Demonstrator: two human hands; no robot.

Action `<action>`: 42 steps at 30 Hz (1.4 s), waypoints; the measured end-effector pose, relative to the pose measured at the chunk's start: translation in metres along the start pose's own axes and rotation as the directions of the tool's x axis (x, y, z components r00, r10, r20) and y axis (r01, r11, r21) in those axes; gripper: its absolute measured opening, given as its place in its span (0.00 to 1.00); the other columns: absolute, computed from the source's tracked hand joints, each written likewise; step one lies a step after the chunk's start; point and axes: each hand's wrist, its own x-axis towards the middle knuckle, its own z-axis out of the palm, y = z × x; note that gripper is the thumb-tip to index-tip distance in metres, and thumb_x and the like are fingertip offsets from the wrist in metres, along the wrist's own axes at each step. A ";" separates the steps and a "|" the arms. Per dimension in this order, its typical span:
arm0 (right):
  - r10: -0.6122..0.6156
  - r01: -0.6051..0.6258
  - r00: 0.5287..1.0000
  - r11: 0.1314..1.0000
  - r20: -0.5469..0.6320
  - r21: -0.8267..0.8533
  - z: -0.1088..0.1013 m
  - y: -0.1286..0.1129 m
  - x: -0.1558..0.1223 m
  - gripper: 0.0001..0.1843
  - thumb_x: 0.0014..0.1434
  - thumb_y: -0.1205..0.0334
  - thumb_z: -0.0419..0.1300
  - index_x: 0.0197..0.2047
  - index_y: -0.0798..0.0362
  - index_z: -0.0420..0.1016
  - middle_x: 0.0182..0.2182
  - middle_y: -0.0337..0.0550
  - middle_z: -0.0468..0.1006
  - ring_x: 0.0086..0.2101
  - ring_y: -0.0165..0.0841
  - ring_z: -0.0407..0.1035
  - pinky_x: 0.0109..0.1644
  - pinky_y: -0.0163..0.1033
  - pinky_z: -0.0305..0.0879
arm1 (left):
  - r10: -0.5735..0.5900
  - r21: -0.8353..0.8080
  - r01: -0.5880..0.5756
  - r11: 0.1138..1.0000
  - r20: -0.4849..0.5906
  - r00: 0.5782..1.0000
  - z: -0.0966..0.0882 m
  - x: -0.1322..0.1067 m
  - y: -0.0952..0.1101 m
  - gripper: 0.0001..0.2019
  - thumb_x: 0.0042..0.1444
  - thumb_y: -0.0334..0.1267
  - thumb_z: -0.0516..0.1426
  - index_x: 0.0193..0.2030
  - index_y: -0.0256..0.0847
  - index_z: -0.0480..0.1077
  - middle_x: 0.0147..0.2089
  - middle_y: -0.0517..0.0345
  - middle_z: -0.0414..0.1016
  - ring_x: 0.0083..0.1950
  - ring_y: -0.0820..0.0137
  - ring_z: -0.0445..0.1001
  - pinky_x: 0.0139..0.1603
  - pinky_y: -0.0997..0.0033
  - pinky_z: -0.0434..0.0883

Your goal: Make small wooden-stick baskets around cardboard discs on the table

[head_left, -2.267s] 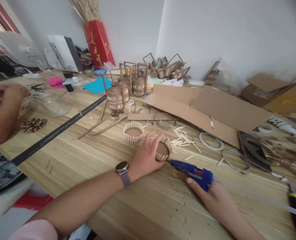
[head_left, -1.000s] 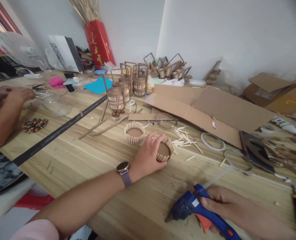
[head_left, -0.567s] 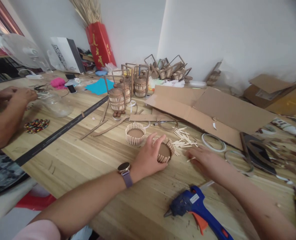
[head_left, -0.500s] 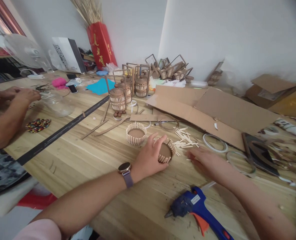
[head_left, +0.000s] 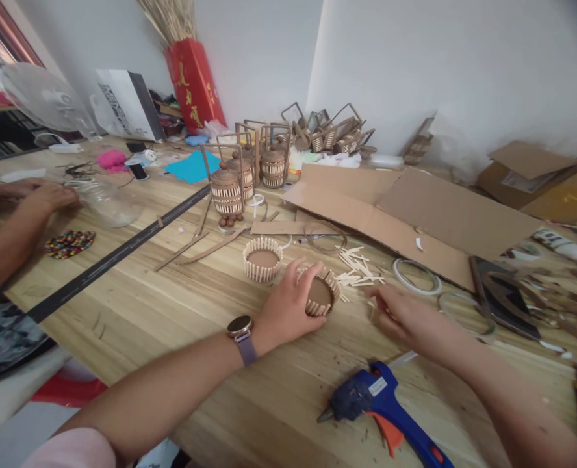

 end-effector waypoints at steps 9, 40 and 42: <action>0.020 -0.034 0.999 0.947 0.047 0.320 -0.021 -0.040 0.000 0.11 0.62 0.58 0.49 0.36 0.49 0.71 0.25 0.38 0.74 0.25 0.31 0.66 0.28 0.35 0.62 | -0.005 0.006 0.005 1.000 0.006 1.000 -0.002 0.000 0.002 0.46 0.45 0.34 0.68 0.68 0.43 0.50 0.70 0.37 0.49 0.72 0.48 0.53 0.68 0.42 0.60; -0.153 0.206 0.959 0.955 -0.238 0.216 0.016 -0.061 0.010 0.12 0.66 0.67 0.52 0.37 0.53 0.77 0.32 0.47 0.74 0.35 0.36 0.71 0.38 0.39 0.69 | 0.069 -0.013 -0.069 0.998 0.003 0.998 0.003 0.001 -0.003 0.45 0.46 0.36 0.67 0.69 0.41 0.49 0.70 0.36 0.49 0.72 0.49 0.54 0.68 0.44 0.60; -0.168 0.219 0.951 0.958 -0.258 0.183 0.019 -0.059 0.010 0.13 0.66 0.66 0.52 0.37 0.52 0.78 0.31 0.46 0.74 0.34 0.35 0.70 0.36 0.38 0.69 | 0.067 -0.010 -0.067 0.998 0.007 0.998 0.003 0.001 -0.003 0.45 0.46 0.36 0.67 0.69 0.41 0.50 0.70 0.35 0.49 0.71 0.48 0.54 0.68 0.44 0.61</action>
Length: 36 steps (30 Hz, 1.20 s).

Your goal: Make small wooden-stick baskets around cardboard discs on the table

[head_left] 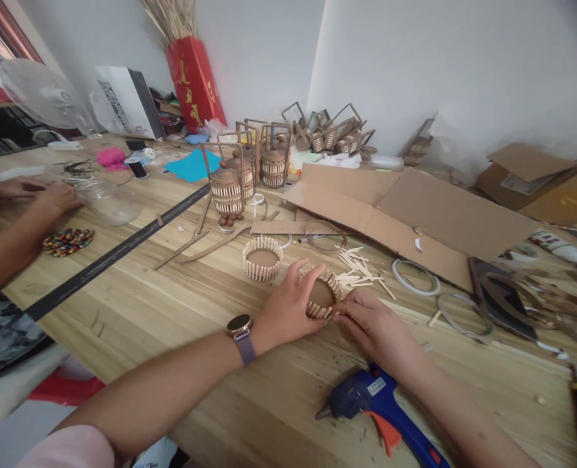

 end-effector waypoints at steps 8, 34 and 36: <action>-0.036 0.033 0.998 0.997 -0.046 -0.076 0.006 0.006 -0.003 0.16 0.68 0.61 0.50 0.37 0.53 0.80 0.30 0.46 0.73 0.31 0.34 0.68 0.32 0.36 0.65 | 0.017 -0.006 -0.017 1.000 0.002 1.000 0.001 -0.001 -0.001 0.45 0.46 0.36 0.67 0.69 0.43 0.49 0.70 0.36 0.50 0.71 0.48 0.54 0.67 0.42 0.61; 0.370 -0.355 0.894 0.929 0.252 -0.103 -0.055 -0.019 -0.028 0.19 0.64 0.48 0.51 0.27 0.48 0.70 0.25 0.43 0.75 0.26 0.36 0.71 0.29 0.38 0.63 | -0.001 -0.131 0.010 0.991 0.069 0.998 -0.006 0.000 -0.002 0.46 0.44 0.30 0.68 0.68 0.42 0.52 0.71 0.36 0.47 0.74 0.48 0.47 0.72 0.40 0.50; 0.488 -0.453 0.752 0.871 0.444 -0.191 -0.060 -0.026 -0.043 0.17 0.61 0.47 0.54 0.27 0.48 0.71 0.26 0.44 0.77 0.26 0.38 0.71 0.28 0.39 0.61 | -0.008 -0.155 0.019 0.988 0.072 0.997 -0.005 0.000 -0.004 0.48 0.42 0.33 0.70 0.68 0.44 0.51 0.71 0.37 0.47 0.74 0.48 0.47 0.72 0.39 0.50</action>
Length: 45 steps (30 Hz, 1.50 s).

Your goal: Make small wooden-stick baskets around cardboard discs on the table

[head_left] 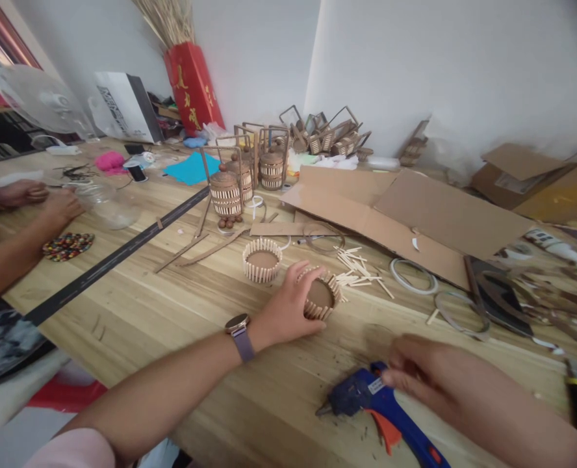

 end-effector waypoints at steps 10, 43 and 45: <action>0.096 -0.125 0.986 0.967 0.136 0.222 0.039 0.007 -0.024 0.06 0.54 0.57 0.61 0.33 0.50 0.73 0.28 0.40 0.80 0.29 0.35 0.72 0.31 0.35 0.64 | -0.010 0.052 0.014 0.999 -0.064 0.998 0.005 0.000 0.001 0.51 0.42 0.33 0.71 0.70 0.42 0.50 0.71 0.36 0.47 0.73 0.48 0.49 0.71 0.40 0.53; 0.212 0.040 0.932 0.746 -0.294 0.665 0.053 0.042 0.014 0.26 0.49 0.36 0.64 0.40 0.49 0.82 0.35 0.44 0.84 0.36 0.43 0.76 0.42 0.45 0.75 | 0.029 0.110 -0.020 0.994 -0.082 0.996 0.006 0.000 -0.001 0.48 0.44 0.32 0.68 0.68 0.46 0.48 0.69 0.38 0.50 0.72 0.47 0.52 0.69 0.39 0.56; 0.163 0.061 0.942 0.777 -0.294 0.626 0.054 0.041 0.016 0.25 0.52 0.36 0.62 0.38 0.48 0.82 0.37 0.44 0.85 0.38 0.45 0.78 0.46 0.48 0.76 | 0.039 0.104 -0.030 0.994 -0.088 0.995 0.006 -0.001 -0.001 0.48 0.44 0.32 0.68 0.69 0.47 0.47 0.69 0.39 0.50 0.72 0.47 0.52 0.69 0.38 0.56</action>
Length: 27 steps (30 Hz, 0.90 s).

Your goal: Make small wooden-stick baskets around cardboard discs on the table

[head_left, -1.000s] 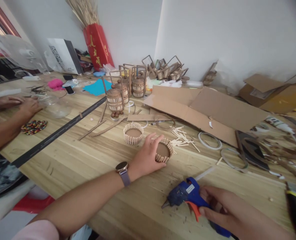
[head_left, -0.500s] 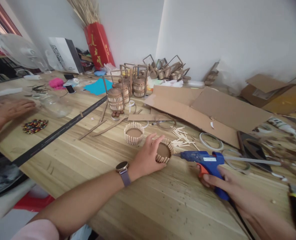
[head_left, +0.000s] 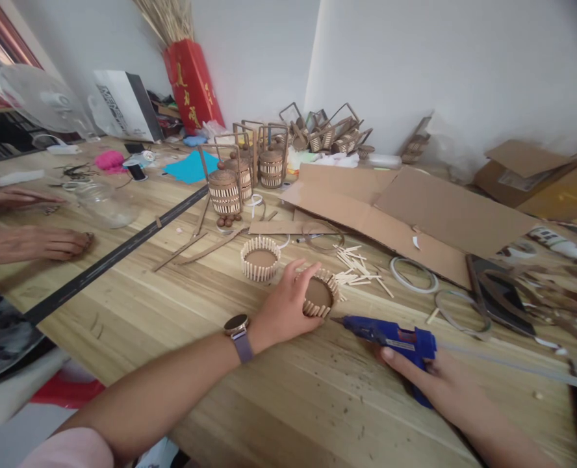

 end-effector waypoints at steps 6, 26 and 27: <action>-0.088 0.086 0.996 0.991 -0.012 -0.106 0.006 -0.014 0.001 0.29 0.52 0.33 0.59 0.40 0.48 0.83 0.36 0.46 0.85 0.38 0.47 0.79 0.47 0.52 0.76 | -0.007 0.021 0.007 1.000 0.008 1.000 0.000 -0.001 0.001 0.47 0.45 0.33 0.68 0.69 0.43 0.48 0.69 0.36 0.50 0.72 0.48 0.52 0.70 0.40 0.57; -0.132 0.128 0.991 0.966 0.001 -0.225 0.011 -0.023 0.001 0.27 0.57 0.36 0.54 0.36 0.49 0.82 0.34 0.48 0.85 0.37 0.48 0.79 0.47 0.54 0.76 | -0.003 0.023 0.003 1.000 0.006 1.000 -0.001 0.000 0.002 0.47 0.44 0.32 0.68 0.68 0.42 0.49 0.69 0.36 0.51 0.72 0.48 0.52 0.70 0.41 0.56; -0.131 0.128 0.991 0.965 0.001 -0.228 0.012 -0.022 0.001 0.27 0.57 0.36 0.54 0.37 0.49 0.82 0.35 0.48 0.85 0.38 0.48 0.79 0.48 0.55 0.75 | -0.003 0.022 0.003 1.000 0.006 1.000 -0.001 0.000 0.002 0.47 0.44 0.32 0.68 0.68 0.42 0.49 0.69 0.36 0.51 0.72 0.48 0.52 0.70 0.40 0.57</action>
